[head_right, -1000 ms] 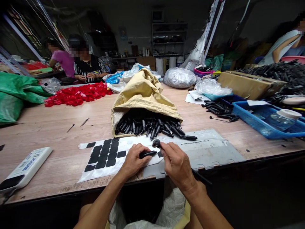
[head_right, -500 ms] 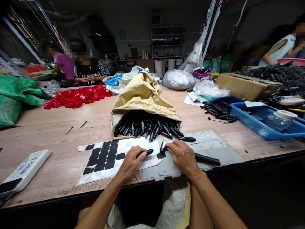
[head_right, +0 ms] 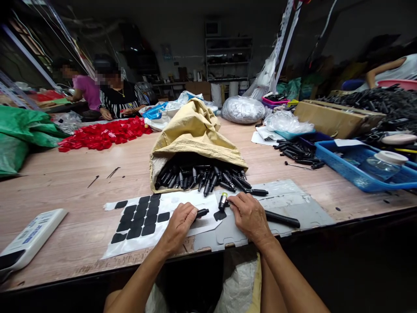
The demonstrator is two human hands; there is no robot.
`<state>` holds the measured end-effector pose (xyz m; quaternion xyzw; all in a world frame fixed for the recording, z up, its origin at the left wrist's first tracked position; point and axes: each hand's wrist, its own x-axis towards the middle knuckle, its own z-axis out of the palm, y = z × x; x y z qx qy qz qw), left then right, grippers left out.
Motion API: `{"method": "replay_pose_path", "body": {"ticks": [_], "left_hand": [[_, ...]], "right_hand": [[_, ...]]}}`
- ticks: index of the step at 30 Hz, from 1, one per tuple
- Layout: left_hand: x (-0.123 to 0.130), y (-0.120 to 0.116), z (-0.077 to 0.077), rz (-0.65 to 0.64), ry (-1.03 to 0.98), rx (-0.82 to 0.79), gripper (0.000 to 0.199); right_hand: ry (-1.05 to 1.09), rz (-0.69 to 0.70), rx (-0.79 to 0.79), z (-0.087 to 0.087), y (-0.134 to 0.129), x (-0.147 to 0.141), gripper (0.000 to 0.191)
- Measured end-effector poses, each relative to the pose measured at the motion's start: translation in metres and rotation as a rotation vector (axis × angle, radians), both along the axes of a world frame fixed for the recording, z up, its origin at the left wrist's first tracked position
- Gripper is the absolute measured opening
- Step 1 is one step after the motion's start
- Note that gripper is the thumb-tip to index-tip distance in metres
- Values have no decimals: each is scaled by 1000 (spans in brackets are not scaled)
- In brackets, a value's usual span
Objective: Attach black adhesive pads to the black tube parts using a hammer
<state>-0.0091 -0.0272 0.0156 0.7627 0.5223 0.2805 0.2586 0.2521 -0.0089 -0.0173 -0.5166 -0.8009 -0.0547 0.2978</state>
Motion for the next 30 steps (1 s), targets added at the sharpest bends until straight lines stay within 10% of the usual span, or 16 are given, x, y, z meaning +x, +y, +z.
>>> {"method": "replay_pose_path", "body": {"ticks": [7, 10, 15, 18, 23, 26, 30], "left_hand": [[-11, -71, 19, -193, -97, -74, 29], [-17, -102, -9, -288, 25, -213, 32], [-29, -126, -75, -35, 440, -432, 34], [-29, -127, -76, -71, 523, -476, 32], [-7, -82, 0, -181, 66, -373, 20], [5, -14, 36, 97, -44, -125, 26], [10, 80, 36, 469, 43, 94, 22]], "right_hand": [[-4, -4, -2, 0, -1, -1, 24], [-10, -12, 3, 0, -1, -2, 25], [-18, -21, 8, -1, -2, -3, 24], [-26, -24, 16, 0, -3, -4, 24], [-38, -25, 22, 0, -3, -4, 25], [-28, -19, 36, 0, -3, -4, 25], [-11, -13, 42, 0, -2, -3, 25]]}}
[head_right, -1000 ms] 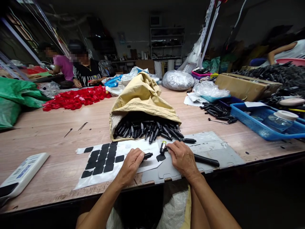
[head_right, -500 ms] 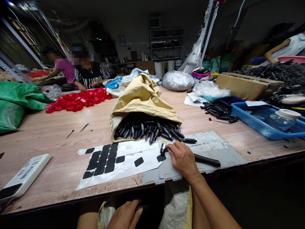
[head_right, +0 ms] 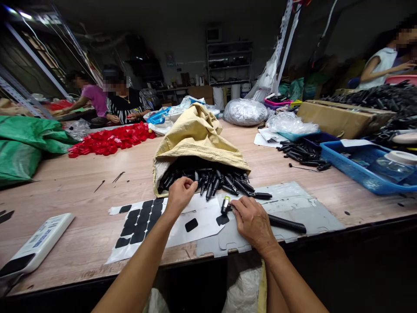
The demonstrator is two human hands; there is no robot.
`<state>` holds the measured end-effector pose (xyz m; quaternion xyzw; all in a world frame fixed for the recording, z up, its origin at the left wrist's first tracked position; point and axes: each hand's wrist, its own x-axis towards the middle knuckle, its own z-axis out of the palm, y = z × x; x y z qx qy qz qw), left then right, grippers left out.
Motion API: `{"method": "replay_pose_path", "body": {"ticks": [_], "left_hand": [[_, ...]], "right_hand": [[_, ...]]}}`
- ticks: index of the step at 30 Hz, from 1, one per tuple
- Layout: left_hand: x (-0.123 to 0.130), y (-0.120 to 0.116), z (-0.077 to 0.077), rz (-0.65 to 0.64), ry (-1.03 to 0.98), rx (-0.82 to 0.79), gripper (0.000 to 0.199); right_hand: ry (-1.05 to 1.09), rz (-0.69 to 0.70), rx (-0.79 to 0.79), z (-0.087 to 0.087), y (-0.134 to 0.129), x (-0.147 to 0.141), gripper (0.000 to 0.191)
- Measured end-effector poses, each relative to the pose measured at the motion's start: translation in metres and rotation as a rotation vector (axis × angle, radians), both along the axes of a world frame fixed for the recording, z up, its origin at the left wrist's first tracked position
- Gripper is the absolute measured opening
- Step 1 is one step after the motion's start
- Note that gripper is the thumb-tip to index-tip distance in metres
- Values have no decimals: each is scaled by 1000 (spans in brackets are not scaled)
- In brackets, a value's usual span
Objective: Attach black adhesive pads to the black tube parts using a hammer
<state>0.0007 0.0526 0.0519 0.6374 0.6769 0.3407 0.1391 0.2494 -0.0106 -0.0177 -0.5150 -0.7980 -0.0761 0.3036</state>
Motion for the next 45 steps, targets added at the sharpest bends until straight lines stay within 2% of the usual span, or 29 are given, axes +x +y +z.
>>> {"method": "replay_pose_path", "body": {"ticks": [3, 5, 7, 10, 12, 15, 17, 21, 23, 25, 27, 28, 31, 33, 34, 36, 38, 40, 43, 45], "left_hand": [[4, 37, -10, 99, 72, -100, 26], [6, 43, -12, 108, 109, -180, 27], [5, 39, -10, 98, 134, -199, 24], [0, 20, -5, 44, 139, -89, 19], [-6, 0, -3, -82, 101, -20, 15], [-12, -37, -6, -322, 30, -67, 12], [-13, -59, -13, -430, 28, -132, 11], [-10, -83, -30, -491, 75, -173, 7], [-9, -82, -30, -469, 62, -180, 21], [-11, -72, -18, -411, -15, -148, 58], [-17, -58, 10, -307, -155, -25, 93], [-20, -49, 27, -255, -230, 73, 100], [-30, -29, 78, -115, -373, 375, 100], [-31, -24, 93, -108, -369, 457, 92], [-30, -25, 93, -135, -346, 440, 86], [-25, -32, 76, -244, -267, 303, 73], [-17, -44, 44, -384, -163, 128, 58], [-10, -54, 8, -484, -61, 22, 47], [-3, -63, -32, -500, 22, -36, 31], [-1, -65, -46, -465, 27, -46, 19]], "right_hand": [[6, -2, -23, 1, 0, 0, 23], [8, -7, -38, 2, 0, -1, 22], [12, -12, -43, 2, 0, -1, 23], [20, -14, -35, 2, 0, -1, 24], [25, -15, -35, 2, 0, -1, 23], [24, -10, -45, 2, 0, -1, 23], [22, -11, -48, 3, 0, -2, 23], [18, -14, -44, 2, -1, -2, 23], [15, -10, -42, 1, -1, -1, 23], [15, -6, -40, 0, 0, -1, 24], [14, -3, -44, 1, 0, -1, 24], [15, -7, -50, 1, 0, -1, 24], [20, -21, -71, 3, -1, -2, 23], [28, -25, -85, 4, -2, -2, 23], [33, -24, -90, 5, -2, -2, 23], [40, -25, -97, 5, -2, -3, 23], [44, -28, -96, 6, -2, -3, 24], [46, -29, -94, 6, -2, -4, 24], [51, -38, -98, 8, -3, -6, 23], [55, -43, -101, 9, -3, -6, 23]]}}
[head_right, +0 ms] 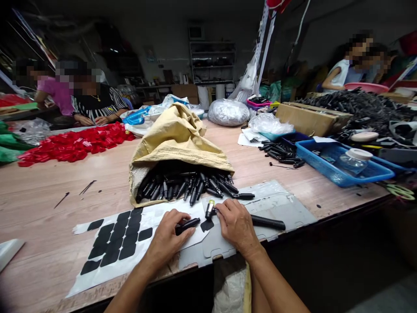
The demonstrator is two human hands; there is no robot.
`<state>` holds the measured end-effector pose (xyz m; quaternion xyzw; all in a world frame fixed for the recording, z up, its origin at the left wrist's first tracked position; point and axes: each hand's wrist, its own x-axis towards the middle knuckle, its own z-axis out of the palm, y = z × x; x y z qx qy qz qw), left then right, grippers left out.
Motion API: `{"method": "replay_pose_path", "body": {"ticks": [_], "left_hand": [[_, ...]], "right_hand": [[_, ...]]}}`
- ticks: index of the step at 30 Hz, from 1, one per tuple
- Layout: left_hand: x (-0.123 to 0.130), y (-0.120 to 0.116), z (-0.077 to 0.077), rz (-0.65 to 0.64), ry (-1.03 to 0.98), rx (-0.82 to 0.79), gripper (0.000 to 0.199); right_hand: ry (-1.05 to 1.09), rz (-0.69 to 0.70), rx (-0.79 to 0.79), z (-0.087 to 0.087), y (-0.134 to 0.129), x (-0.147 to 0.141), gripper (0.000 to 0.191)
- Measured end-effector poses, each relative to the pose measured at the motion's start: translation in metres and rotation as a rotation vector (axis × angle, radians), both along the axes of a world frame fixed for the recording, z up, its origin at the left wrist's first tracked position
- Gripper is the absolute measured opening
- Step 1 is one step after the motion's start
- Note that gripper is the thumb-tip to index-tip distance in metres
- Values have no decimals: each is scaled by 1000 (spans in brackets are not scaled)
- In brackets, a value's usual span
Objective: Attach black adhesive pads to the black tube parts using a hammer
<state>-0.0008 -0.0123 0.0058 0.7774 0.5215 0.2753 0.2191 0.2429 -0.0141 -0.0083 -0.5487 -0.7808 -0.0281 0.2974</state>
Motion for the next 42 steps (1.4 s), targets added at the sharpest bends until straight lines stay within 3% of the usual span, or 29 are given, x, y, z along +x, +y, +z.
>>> {"method": "replay_pose_path", "body": {"ticks": [4, 9, 12, 17, 23, 29, 35, 42], "left_hand": [[-2, 3, -7, 29, -19, -4, 11], [-7, 5, -7, -6, -70, -49, 15], [-7, 5, -7, 15, -107, -52, 19], [-6, 3, -4, 23, -133, -77, 11], [-4, 3, -2, 32, -142, -104, 12], [-4, 2, -2, 43, -143, -108, 11], [-3, 1, -2, 55, -171, -99, 14], [-3, -1, 1, 68, -160, -112, 14]], "right_hand": [[9, -7, -7, 0, 0, 0, 23], [-1, 9, 6, 1, 1, 2, 26], [103, 25, 41, 9, -1, -1, 28], [348, 111, 39, 30, -14, -25, 24], [292, 193, 2, 45, -28, -55, 27], [157, 147, -24, 40, -33, -63, 27], [233, 123, 53, 42, -30, -52, 29], [253, 119, -15, 27, -20, -29, 24]]}}
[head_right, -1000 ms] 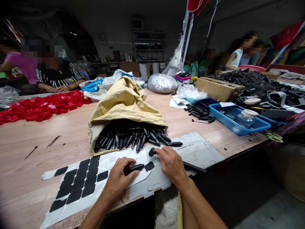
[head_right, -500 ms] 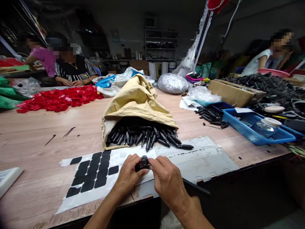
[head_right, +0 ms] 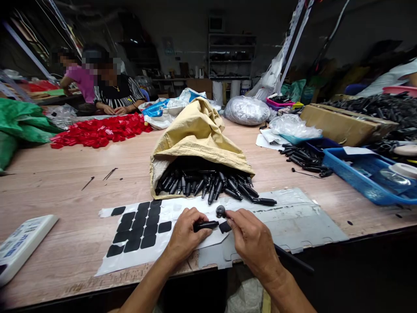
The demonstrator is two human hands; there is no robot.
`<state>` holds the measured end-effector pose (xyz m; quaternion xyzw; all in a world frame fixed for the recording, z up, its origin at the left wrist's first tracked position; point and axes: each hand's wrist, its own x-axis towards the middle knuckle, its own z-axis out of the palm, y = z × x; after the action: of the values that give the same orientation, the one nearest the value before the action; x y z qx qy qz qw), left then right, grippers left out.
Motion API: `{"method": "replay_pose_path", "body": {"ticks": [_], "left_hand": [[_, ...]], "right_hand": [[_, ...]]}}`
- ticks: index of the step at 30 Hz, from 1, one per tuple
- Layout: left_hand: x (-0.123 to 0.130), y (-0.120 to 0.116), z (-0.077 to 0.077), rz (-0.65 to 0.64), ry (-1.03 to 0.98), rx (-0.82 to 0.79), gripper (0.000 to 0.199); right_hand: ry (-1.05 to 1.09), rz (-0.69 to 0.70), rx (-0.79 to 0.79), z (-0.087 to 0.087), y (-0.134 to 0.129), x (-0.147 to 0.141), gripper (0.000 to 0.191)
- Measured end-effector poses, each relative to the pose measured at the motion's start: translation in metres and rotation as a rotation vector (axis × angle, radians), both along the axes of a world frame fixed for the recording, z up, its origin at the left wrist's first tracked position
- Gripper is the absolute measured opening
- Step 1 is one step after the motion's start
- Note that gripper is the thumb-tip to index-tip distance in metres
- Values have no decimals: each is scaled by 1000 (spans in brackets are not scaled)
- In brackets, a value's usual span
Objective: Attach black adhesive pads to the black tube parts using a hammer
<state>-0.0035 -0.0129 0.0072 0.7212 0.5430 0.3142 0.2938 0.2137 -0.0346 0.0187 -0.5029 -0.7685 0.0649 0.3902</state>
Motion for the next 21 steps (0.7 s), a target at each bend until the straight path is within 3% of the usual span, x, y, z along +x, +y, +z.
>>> {"method": "replay_pose_path", "body": {"ticks": [7, 15, 21], "left_hand": [[0, -2, 2, -1, 10, -7, 9], [-3, -2, 5, -82, 2, 18, 15], [-11, -35, 33, -187, -231, -10, 37]], "right_hand": [[-160, 35, 52, -19, 27, 43, 22], [-230, 3, 38, -32, 32, 47, 22], [-268, -8, 22, -31, 32, 45, 20]]}}
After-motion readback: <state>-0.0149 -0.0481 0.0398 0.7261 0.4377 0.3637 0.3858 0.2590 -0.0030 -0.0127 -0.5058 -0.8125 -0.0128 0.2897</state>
